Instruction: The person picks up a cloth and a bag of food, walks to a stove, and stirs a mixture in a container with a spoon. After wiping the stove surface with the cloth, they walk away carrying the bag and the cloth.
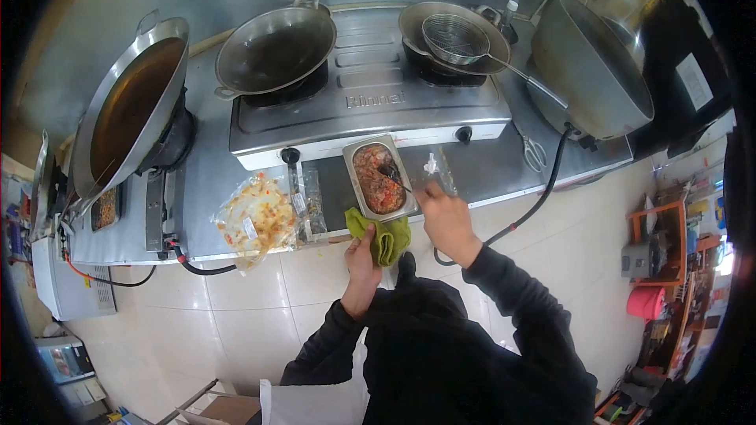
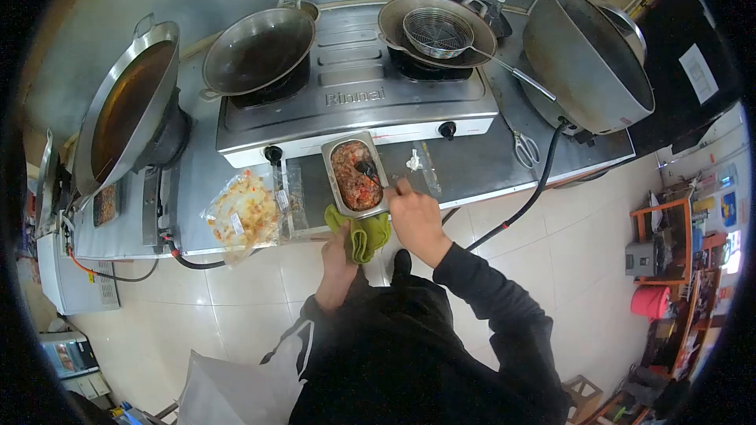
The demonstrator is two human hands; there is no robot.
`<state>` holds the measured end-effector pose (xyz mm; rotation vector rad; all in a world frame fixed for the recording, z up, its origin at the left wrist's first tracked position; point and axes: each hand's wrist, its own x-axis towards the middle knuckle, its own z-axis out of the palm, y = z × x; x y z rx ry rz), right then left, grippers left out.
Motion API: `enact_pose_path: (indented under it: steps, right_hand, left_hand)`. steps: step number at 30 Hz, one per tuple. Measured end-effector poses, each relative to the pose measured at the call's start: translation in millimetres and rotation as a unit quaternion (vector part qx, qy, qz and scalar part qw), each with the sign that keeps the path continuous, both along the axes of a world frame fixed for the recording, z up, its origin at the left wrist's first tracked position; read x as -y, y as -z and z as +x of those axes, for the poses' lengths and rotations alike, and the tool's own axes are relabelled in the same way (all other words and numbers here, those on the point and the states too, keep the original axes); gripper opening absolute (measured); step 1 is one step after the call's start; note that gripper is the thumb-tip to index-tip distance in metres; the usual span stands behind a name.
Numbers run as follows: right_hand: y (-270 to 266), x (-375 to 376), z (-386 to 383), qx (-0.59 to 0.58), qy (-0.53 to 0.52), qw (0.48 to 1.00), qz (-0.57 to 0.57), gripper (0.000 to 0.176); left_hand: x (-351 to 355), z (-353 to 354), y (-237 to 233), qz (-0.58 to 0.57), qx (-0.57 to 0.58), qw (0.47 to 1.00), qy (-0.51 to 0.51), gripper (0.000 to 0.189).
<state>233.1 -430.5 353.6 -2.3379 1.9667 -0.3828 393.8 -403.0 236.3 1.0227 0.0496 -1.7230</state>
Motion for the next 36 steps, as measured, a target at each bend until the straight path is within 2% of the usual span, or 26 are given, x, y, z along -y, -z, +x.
enact_pose_path:
  steps: [5,8,11,14,16,17,18,19,20,23,26,29,30,36]
  right_hand:
    - [-49.3,31.9,18.3,-0.116,-0.075,0.990,0.034,0.015]
    - [-51.7,54.4,52.0,-0.146,-0.149,0.977,0.051,0.010]
    - [-43.2,77.7,75.6,-0.130,-0.238,0.961,-0.047,0.011]
    - [-2.3,131.4,76.0,-0.101,-0.165,0.979,0.071,0.016]
    - [18.6,151.7,48.0,-0.119,-0.174,0.964,0.160,0.018]
    - [11.4,150.0,32.1,-0.124,-0.201,0.954,0.182,0.019]
    - [-6.9,146.4,21.9,-0.092,-0.166,0.950,0.250,0.019]
    - [14.3,155.5,3.5,-0.043,-0.137,0.936,0.323,0.021]
    - [12.2,148.6,-9.7,0.076,-0.089,0.926,0.359,0.021]
    - [46.5,136.1,-49.9,0.339,-0.037,0.856,0.389,0.018]
    - [45.6,110.6,-60.9,0.434,0.072,0.790,0.427,0.017]
    - [69.4,87.1,-63.8,0.519,0.095,0.756,0.388,0.018]
    - [80.7,81.3,-66.9,0.548,0.106,0.730,0.394,0.019]
    - [79.4,39.7,-55.2,0.606,0.104,0.728,0.302,0.019]
  left_hand:
    - [-1.5,0.3,-7.0,-0.015,0.005,1.000,0.006,0.017]
    - [-0.8,-1.3,-2.3,-0.021,-0.006,1.000,-0.002,0.016]
    - [-0.7,-3.7,3.5,-0.049,0.004,0.999,-0.021,0.015]
    - [-0.1,-3.9,8.7,-0.055,0.032,0.998,-0.026,0.022]
    - [0.8,-2.4,4.7,-0.037,0.038,0.998,-0.033,0.017]
    - [1.9,-2.7,3.1,-0.029,0.039,0.998,-0.038,0.015]
    - [3.3,-2.4,4.9,-0.027,0.038,0.998,-0.039,0.015]
    - [3.6,-0.6,8.5,-0.025,0.037,0.998,-0.040,0.015]
    - [3.0,1.1,10.6,-0.022,0.037,0.998,-0.039,0.015]
    - [5.3,4.5,4.7,-0.014,0.031,0.999,-0.041,0.015]
    - [7.1,5.3,3.5,-0.014,0.044,0.998,-0.048,0.014]
    - [6.7,5.5,-0.3,-0.022,0.060,0.997,-0.051,0.012]
    - [7.3,6.1,-0.5,-0.018,0.060,0.997,-0.050,0.012]
    - [8.4,6.4,5.5,-0.020,0.068,0.997,-0.044,0.013]
